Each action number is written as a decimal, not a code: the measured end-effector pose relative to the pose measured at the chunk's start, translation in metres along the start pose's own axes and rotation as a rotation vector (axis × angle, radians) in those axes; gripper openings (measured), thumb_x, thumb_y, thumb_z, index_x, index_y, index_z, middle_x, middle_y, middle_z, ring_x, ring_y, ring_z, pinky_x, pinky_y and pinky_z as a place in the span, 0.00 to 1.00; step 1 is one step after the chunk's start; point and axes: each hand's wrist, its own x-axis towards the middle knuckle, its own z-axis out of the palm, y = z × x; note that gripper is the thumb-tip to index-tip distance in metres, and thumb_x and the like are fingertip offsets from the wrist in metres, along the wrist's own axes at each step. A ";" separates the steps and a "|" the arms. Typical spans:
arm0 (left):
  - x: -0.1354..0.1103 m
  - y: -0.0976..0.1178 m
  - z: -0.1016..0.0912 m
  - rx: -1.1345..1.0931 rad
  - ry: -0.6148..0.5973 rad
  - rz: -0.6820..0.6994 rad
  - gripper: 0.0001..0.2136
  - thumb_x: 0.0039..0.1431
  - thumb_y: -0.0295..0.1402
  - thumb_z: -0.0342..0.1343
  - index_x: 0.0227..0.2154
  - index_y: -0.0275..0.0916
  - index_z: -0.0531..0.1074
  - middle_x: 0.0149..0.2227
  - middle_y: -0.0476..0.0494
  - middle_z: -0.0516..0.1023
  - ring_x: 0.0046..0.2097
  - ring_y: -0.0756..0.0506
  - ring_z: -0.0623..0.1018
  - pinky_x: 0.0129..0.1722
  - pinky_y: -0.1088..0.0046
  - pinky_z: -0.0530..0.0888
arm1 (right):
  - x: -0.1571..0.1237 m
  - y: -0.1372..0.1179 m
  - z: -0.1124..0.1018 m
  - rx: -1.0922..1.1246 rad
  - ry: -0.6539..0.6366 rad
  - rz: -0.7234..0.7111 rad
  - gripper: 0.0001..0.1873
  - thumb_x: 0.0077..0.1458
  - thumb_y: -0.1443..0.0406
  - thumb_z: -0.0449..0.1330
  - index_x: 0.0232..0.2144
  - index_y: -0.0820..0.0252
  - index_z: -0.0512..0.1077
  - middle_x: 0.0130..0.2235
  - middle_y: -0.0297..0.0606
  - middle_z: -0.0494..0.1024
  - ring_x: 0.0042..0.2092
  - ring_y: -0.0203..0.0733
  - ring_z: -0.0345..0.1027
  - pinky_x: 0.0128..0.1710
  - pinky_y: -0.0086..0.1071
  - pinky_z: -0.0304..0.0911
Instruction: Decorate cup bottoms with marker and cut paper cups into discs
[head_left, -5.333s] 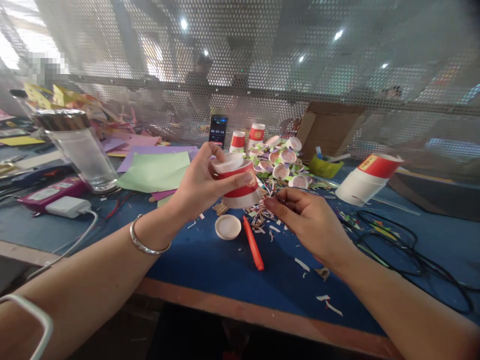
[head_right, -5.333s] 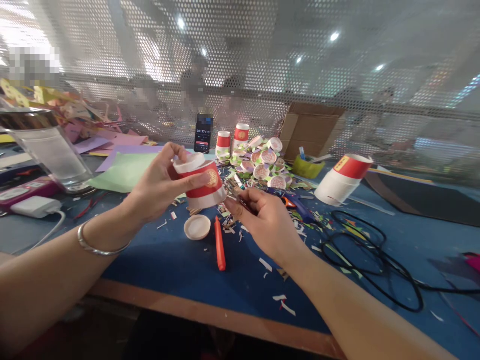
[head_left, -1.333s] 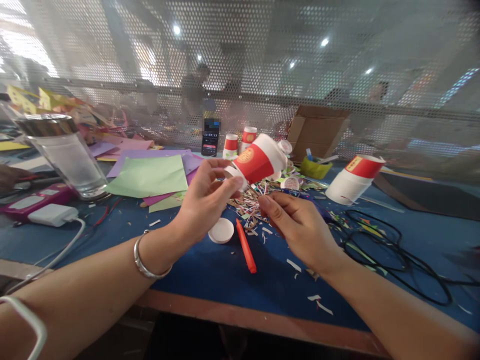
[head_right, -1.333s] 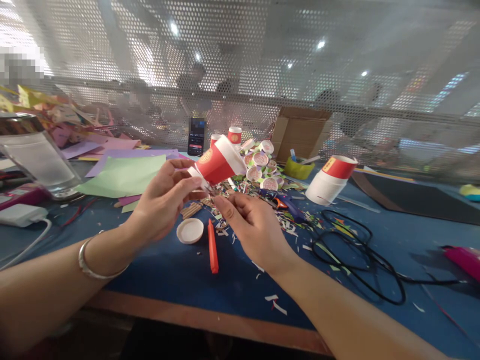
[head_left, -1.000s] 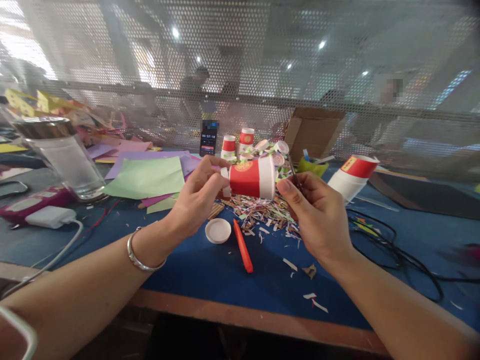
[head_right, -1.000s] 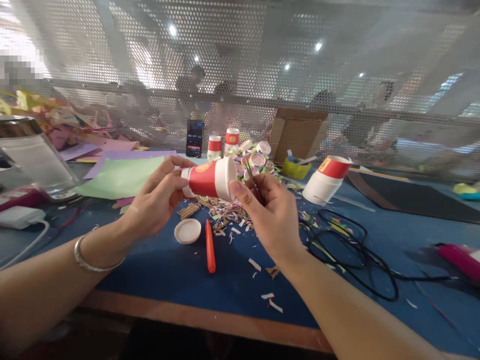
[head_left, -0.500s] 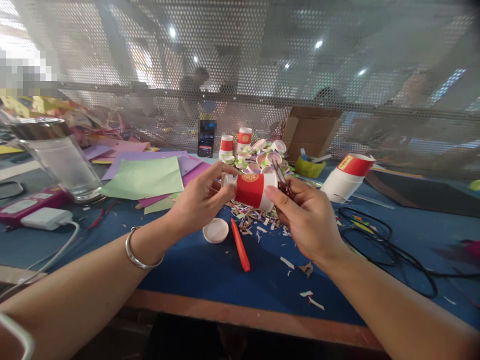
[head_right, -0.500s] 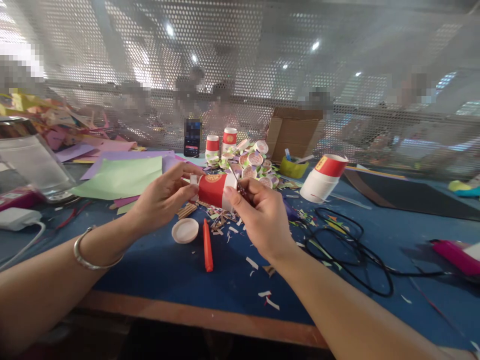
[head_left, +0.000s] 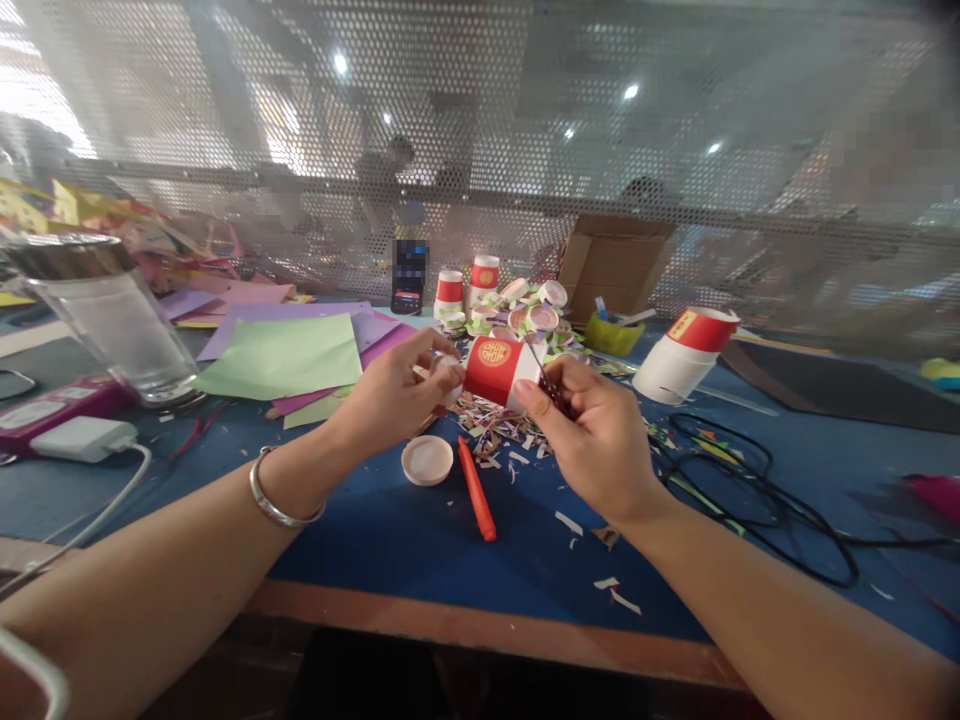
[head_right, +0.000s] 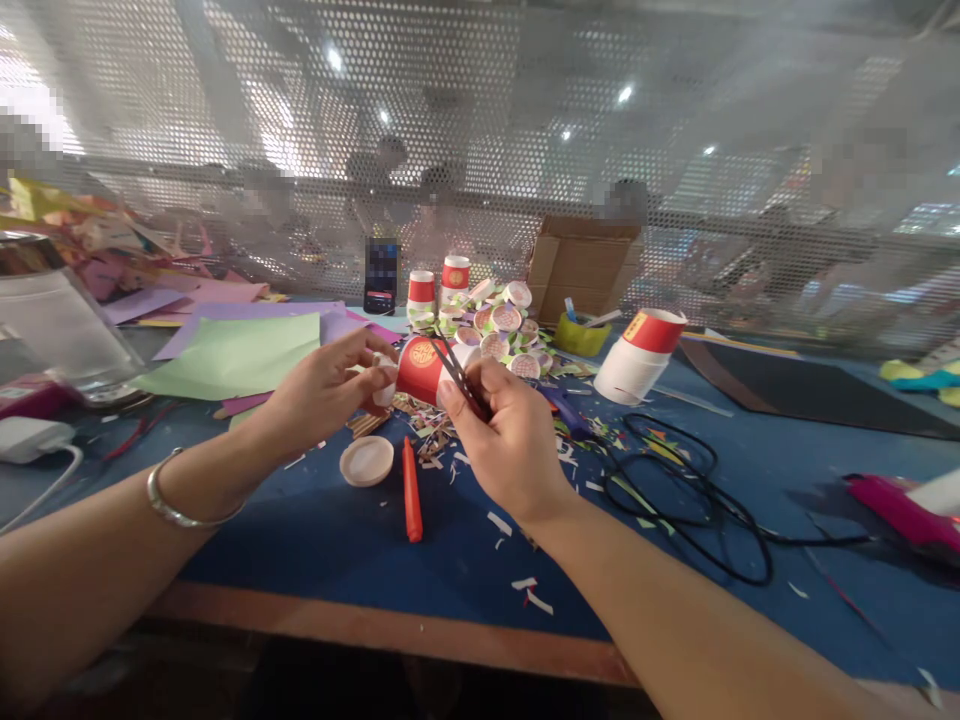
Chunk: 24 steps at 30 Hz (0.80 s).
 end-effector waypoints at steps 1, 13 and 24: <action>-0.001 0.002 0.000 -0.069 -0.031 -0.052 0.05 0.61 0.34 0.57 0.38 0.40 0.72 0.26 0.49 0.74 0.26 0.50 0.75 0.27 0.75 0.74 | 0.000 -0.001 0.000 -0.004 0.004 -0.001 0.16 0.63 0.61 0.60 0.25 0.56 0.62 0.20 0.24 0.55 0.22 0.31 0.45 0.21 0.32 0.44; -0.005 0.014 0.008 -0.553 -0.156 -0.341 0.04 0.62 0.31 0.52 0.32 0.39 0.69 0.24 0.48 0.74 0.26 0.49 0.77 0.31 0.70 0.80 | 0.000 0.002 0.000 0.205 0.006 0.057 0.17 0.64 0.59 0.60 0.25 0.54 0.61 0.20 0.24 0.56 0.21 0.32 0.47 0.21 0.33 0.46; -0.009 0.016 0.011 -0.616 -0.138 -0.433 0.06 0.64 0.32 0.52 0.31 0.39 0.68 0.22 0.49 0.74 0.25 0.50 0.77 0.33 0.72 0.80 | -0.004 -0.005 0.003 0.048 0.053 -0.007 0.17 0.65 0.61 0.59 0.25 0.54 0.60 0.20 0.25 0.56 0.22 0.32 0.48 0.23 0.33 0.48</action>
